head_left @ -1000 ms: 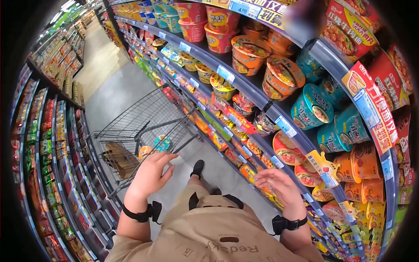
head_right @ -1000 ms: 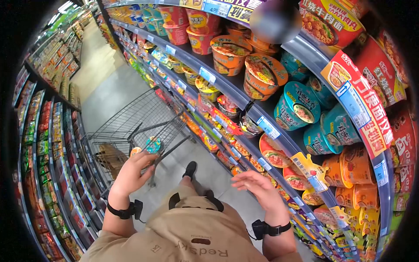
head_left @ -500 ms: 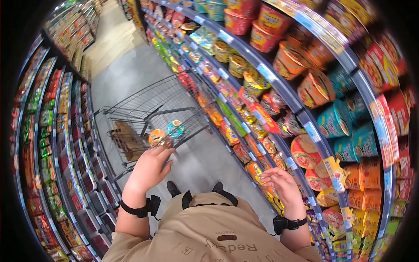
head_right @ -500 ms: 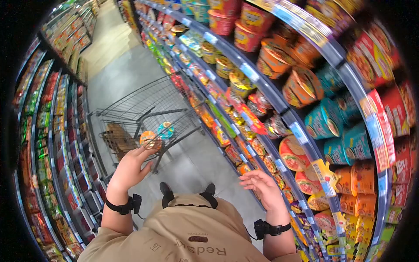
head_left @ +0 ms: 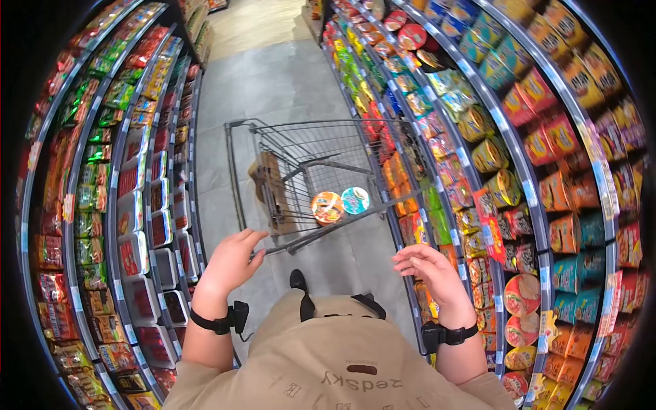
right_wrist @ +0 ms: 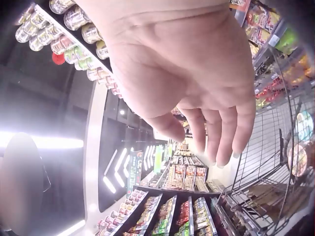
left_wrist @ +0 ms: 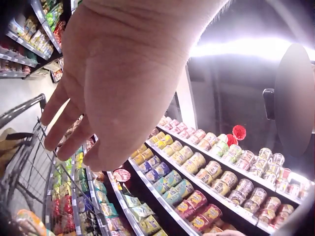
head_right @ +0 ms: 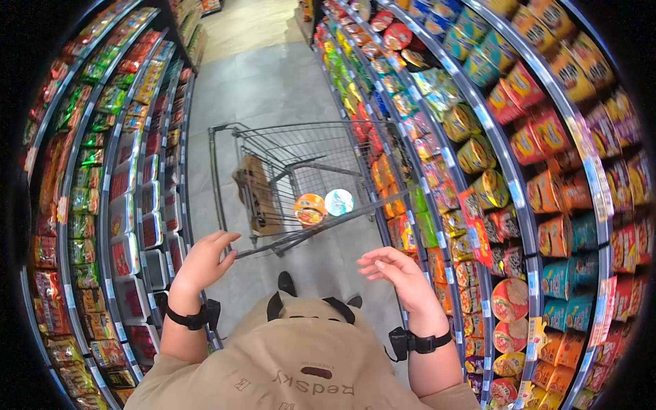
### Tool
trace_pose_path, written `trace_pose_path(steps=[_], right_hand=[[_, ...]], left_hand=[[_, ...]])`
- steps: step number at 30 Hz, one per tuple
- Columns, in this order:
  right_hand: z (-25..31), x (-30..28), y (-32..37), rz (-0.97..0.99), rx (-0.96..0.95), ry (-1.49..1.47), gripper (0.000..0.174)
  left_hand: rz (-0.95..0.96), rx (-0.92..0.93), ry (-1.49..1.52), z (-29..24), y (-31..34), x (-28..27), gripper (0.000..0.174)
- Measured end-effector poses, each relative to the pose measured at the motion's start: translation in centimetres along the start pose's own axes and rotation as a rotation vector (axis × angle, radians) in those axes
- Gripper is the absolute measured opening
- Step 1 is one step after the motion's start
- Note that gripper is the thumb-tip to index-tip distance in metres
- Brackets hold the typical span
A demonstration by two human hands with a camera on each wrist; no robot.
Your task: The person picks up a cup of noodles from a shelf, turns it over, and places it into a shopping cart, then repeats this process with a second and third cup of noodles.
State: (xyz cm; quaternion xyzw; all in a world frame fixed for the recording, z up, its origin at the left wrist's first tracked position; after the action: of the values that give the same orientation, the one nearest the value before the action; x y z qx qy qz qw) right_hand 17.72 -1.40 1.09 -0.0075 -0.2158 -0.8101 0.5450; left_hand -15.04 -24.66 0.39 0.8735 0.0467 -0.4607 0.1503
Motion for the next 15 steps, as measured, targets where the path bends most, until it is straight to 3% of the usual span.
trace_pose_path(steps=[8, 15], right_hand=[[-1.1, 4.1, -7.3, -0.005, 0.109, 0.024, 0.026], [-2.7, 1.4, -10.9, 0.014, 0.206, 0.054, 0.025]], left_hand=[[0.090, -0.018, 0.124, 7.8, -0.3, -0.3, 0.031], [0.174, -0.048, 0.238, 10.0, -5.1, 2.9, 0.035]])
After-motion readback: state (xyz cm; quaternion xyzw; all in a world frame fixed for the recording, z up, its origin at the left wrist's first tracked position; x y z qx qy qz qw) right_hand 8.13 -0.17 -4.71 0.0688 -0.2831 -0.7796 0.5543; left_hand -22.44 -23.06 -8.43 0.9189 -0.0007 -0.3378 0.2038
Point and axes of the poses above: each hand's wrist, its own y-axis away from the middle knuckle, its own x-axis out of the palm, z = x × y, the point moved 5 cm from there along -y, towards the middle knuckle, and after that the axes turned 13 degrees about z, right-handed, at the moved point
